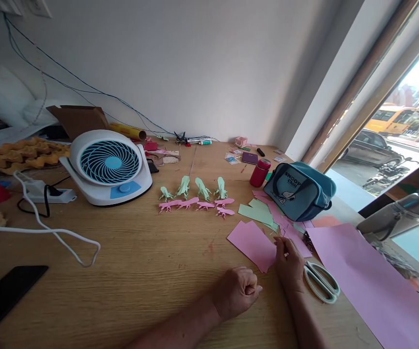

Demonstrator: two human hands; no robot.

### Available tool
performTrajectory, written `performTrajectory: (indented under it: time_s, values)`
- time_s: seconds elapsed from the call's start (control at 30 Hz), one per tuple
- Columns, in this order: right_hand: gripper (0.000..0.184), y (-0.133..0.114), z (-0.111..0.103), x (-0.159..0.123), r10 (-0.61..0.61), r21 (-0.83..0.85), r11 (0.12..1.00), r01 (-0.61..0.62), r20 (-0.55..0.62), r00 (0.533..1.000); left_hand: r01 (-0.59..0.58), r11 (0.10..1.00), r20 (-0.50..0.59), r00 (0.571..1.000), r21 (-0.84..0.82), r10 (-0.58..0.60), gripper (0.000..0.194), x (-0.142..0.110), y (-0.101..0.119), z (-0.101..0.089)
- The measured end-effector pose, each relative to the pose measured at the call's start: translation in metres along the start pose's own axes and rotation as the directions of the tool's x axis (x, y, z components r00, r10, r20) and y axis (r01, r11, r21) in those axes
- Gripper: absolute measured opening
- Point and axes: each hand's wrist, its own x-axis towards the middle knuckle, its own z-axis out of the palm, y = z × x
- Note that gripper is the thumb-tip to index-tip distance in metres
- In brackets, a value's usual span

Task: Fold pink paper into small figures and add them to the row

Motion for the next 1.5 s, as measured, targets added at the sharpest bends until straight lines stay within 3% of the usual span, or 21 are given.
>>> performTrajectory:
  time_s: [0.27, 0.57, 0.83, 1.07, 1.23, 1.37, 1.5]
  values:
    - [0.028, 0.004, 0.000, 0.001, -0.116, 0.009, 0.993, 0.116, 0.064, 0.991, 0.020, 0.999, -0.012, 1.000, 0.034, -0.020, 0.045, 0.001, 0.005, 0.001]
    - [0.021, -0.003, -0.002, 0.001, -0.304, 0.005, 0.951, 0.308, 0.179, 0.936, 0.018, 1.000, 0.000, 1.000, 0.025, -0.018, 0.043, 0.004, 0.000, 0.009]
    - [0.023, -0.006, -0.003, 0.000, -0.290, -0.081, 0.947, 0.311, 0.204, 0.935, -0.016, 1.000, -0.023, 1.000, -0.007, 0.015, 0.043, 0.006, -0.011, 0.023]
    - [0.029, 0.003, -0.002, -0.001, -0.262, -0.130, 0.940, 0.315, 0.314, 0.913, 0.020, 0.998, 0.038, 0.999, -0.053, -0.018, 0.046, 0.012, -0.013, 0.021]
    - [0.042, 0.006, -0.003, 0.000, -0.253, -0.092, 0.943, 0.318, 0.419, 0.872, 0.038, 0.995, 0.037, 0.999, -0.092, -0.034, 0.047, 0.011, -0.014, 0.019]
    - [0.060, 0.000, -0.011, -0.003, -0.247, -0.088, 0.932, 0.352, 0.556, 0.794, 0.047, 0.992, 0.019, 0.999, -0.120, -0.045, 0.045, 0.010, -0.016, 0.022]
    - [0.066, -0.002, -0.016, -0.009, -0.230, -0.074, 0.935, 0.347, 0.620, 0.750, 0.057, 0.989, 0.015, 0.998, -0.139, -0.055, 0.046, 0.011, -0.016, 0.024]
